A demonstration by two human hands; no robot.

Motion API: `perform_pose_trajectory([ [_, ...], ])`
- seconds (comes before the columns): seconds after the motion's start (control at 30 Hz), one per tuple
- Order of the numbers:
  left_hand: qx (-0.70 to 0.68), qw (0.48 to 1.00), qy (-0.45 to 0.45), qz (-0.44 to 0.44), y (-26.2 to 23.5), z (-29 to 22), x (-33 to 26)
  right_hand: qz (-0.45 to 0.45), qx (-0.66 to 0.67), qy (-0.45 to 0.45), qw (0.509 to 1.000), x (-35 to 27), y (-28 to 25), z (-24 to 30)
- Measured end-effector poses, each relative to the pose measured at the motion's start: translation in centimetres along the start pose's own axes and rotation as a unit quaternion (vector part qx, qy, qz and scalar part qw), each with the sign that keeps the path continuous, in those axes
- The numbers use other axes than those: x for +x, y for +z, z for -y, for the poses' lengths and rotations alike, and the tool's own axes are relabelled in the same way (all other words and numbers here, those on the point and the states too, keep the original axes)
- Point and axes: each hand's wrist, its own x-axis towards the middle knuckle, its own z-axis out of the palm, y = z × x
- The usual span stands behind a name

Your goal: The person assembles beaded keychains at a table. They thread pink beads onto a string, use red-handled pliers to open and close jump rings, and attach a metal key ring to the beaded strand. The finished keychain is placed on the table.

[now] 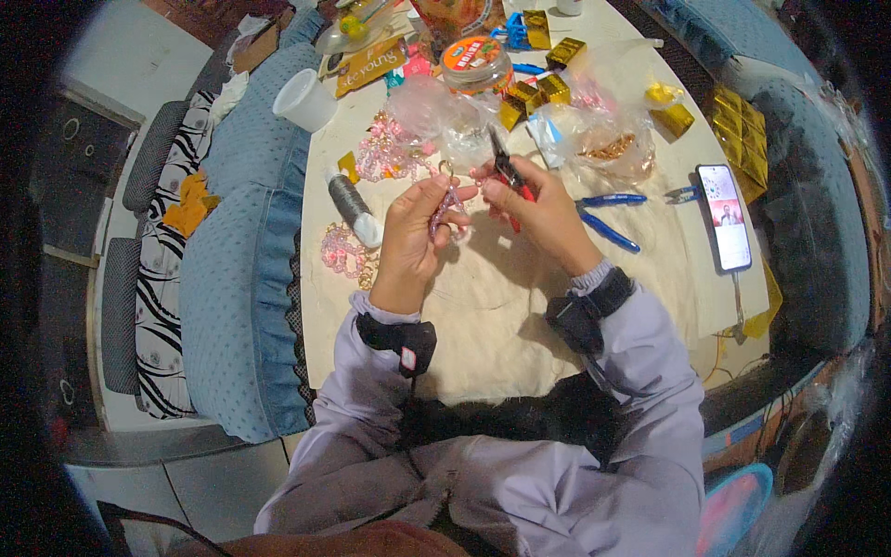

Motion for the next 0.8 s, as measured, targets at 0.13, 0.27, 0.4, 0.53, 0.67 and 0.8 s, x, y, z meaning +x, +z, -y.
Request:
perform_pose_trajectory([
  [0.13, 0.132, 0.985, 0.102, -0.045, 0.6, -1.2, 0.4, 0.035, -0.017, 0.017, 0.999, -0.6, 0.0, 0.7],
  [0.27, 0.169, 0.964, 0.203, -0.037, 1.5, -1.3, 0.8, 0.052, -0.053, -0.015, 0.997, -0.6, 0.0, 0.8],
  [0.4, 0.247, 0.93, 0.267, -0.06, 1.6, -1.1, 0.7, 0.045, -0.132, -0.067, 0.988, -0.5, 0.3, 0.3],
  [0.53, 0.291, 0.896, 0.323, -0.094, 1.5, -1.2, 0.8, 0.034, -0.224, -0.088, 0.97, -0.8, 0.3, 0.1],
  [0.67, 0.301, 0.866, 0.391, -0.085, 2.0, -1.8, 1.4, 0.045, -0.208, -0.079, 0.974, -0.8, 0.2, 0.4],
  [0.8, 0.301, 0.863, 0.402, -0.065, 2.7, -2.6, 1.5, 0.085, -0.141, -0.042, 0.985, -0.9, 0.2, 0.9],
])
